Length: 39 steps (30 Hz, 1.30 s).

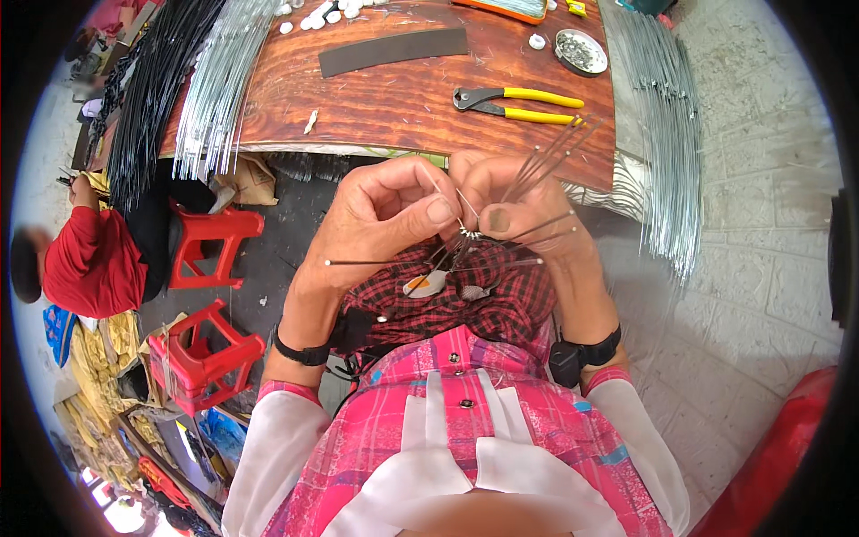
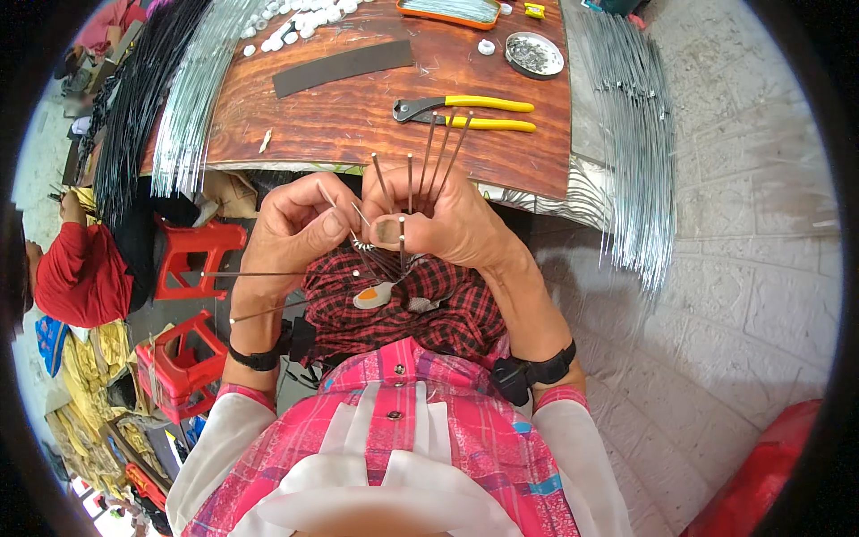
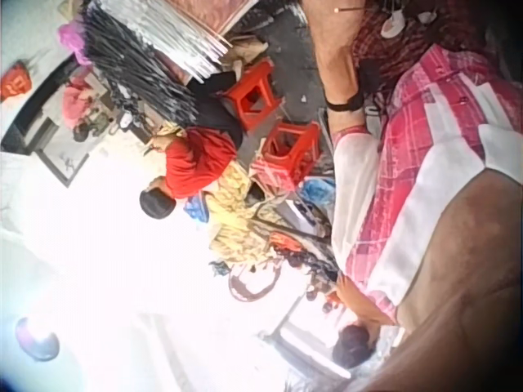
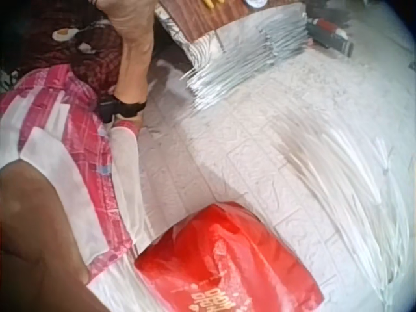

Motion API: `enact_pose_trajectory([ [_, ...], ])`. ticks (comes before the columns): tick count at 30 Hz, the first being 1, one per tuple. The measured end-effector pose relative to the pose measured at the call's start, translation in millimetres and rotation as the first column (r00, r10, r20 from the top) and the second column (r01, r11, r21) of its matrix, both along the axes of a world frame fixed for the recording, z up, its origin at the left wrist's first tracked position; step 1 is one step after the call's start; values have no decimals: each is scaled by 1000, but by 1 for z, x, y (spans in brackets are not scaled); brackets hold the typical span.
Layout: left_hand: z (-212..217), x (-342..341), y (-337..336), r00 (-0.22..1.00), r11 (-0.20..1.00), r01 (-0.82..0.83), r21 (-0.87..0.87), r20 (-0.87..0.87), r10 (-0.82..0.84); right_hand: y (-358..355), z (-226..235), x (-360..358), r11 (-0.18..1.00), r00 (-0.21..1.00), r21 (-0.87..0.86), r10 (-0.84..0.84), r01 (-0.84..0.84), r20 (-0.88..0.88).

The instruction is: Assembling the metal rib structure and central hub for umbrellas at a factory workstation.

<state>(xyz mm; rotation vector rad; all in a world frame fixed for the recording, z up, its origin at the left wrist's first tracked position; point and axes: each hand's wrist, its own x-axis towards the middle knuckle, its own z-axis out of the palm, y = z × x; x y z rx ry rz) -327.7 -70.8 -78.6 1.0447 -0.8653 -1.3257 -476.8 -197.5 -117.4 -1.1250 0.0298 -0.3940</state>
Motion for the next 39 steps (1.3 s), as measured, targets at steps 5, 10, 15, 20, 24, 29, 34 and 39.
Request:
enact_pose_trajectory([
  [5,3,0,2,997,996,-26,86,68,20,3,3,-4,997,998,-68,-25,21,-59],
  [10,1,-2,6,999,998,-13,68,-47,16,5,4,-1,996,997,-28,-82,82,12],
  [15,0,4,5,997,999,32,39,65,-35,-1,-1,0,997,999,-80,-13,17,42],
  [20,-6,5,2,985,999,1,-36,172,5,-2,-3,4,998,999,-58,-20,23,48],
  [24,-3,6,0,976,999,6,45,219,-16,-3,-5,5,999,998,-34,-21,23,67],
  [29,-8,6,-4,975,999,-35,18,220,31,-7,-11,6,1000,997,-13,-13,14,70],
  [34,-19,4,-7,982,990,-111,-90,142,123,-8,-9,9,1000,1000,13,3,-3,10],
  [39,-22,9,-5,990,991,-106,-85,86,113,-6,-13,11,999,994,-48,16,-11,109],
])
